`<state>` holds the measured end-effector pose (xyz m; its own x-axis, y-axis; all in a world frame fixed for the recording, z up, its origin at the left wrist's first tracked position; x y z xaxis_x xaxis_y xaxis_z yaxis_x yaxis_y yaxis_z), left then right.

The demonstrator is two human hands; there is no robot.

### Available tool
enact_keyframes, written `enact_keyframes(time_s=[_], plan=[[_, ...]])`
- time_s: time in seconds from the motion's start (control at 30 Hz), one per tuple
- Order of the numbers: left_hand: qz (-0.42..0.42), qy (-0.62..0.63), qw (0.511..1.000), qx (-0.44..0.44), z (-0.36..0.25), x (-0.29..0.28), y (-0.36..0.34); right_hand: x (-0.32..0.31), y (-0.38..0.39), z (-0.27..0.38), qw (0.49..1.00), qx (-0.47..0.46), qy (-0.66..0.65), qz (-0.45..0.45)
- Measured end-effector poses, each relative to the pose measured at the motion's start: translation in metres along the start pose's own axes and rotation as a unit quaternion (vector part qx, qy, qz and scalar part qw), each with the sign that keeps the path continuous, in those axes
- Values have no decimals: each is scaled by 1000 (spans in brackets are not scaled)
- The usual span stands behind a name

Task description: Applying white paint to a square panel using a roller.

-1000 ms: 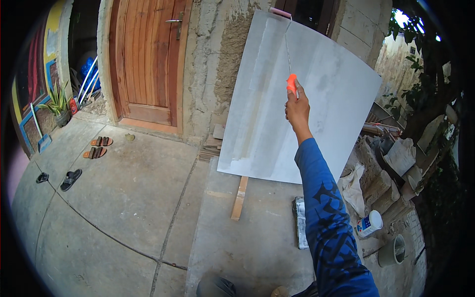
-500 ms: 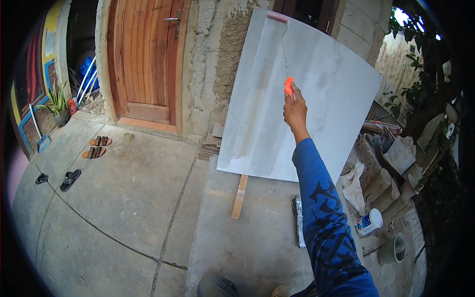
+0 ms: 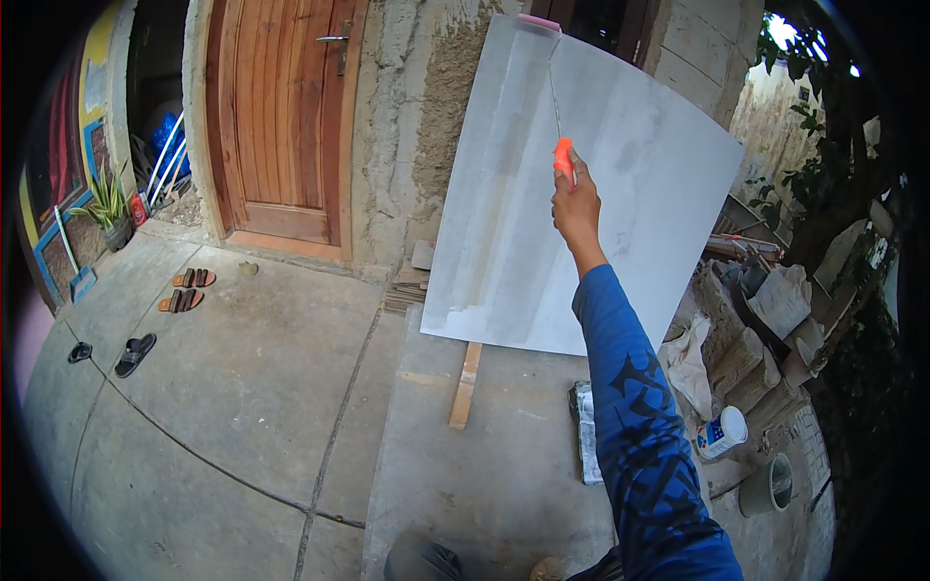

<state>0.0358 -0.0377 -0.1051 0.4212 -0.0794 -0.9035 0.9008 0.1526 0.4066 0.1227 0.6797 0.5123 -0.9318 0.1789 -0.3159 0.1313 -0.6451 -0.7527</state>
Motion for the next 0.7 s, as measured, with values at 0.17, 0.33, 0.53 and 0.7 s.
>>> enact_keyframes(time_s=[0.17, 0.33, 0.53, 0.7], plan=[[-9, -51, 999, -9, 0, 10, -1, 7, -11, 2, 1000, 9, 1, 5], [-41, -92, 994, -50, -8, 5, 4, 10, 1, -11, 1000, 18, 11, 11], [7, -17, 999, -43, -2, -1, 6, 21, 56, -24, 998, 61, 0, 30], [18, -74, 997, -2, -3, -2, 1, 31, 111, -46, 996, 74, -4, 49]])
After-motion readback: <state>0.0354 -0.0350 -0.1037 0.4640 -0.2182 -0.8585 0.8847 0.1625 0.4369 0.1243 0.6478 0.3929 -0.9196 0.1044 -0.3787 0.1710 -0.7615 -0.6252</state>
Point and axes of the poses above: each hand's wrist, its own y-axis away from the middle knuckle, its own x-axis out of the palm, z = x × y, the point moved 2 cm from there along -y, towards the middle knuckle, and after that the axes turned 11 degrees about -x, right-handed, at the moved point
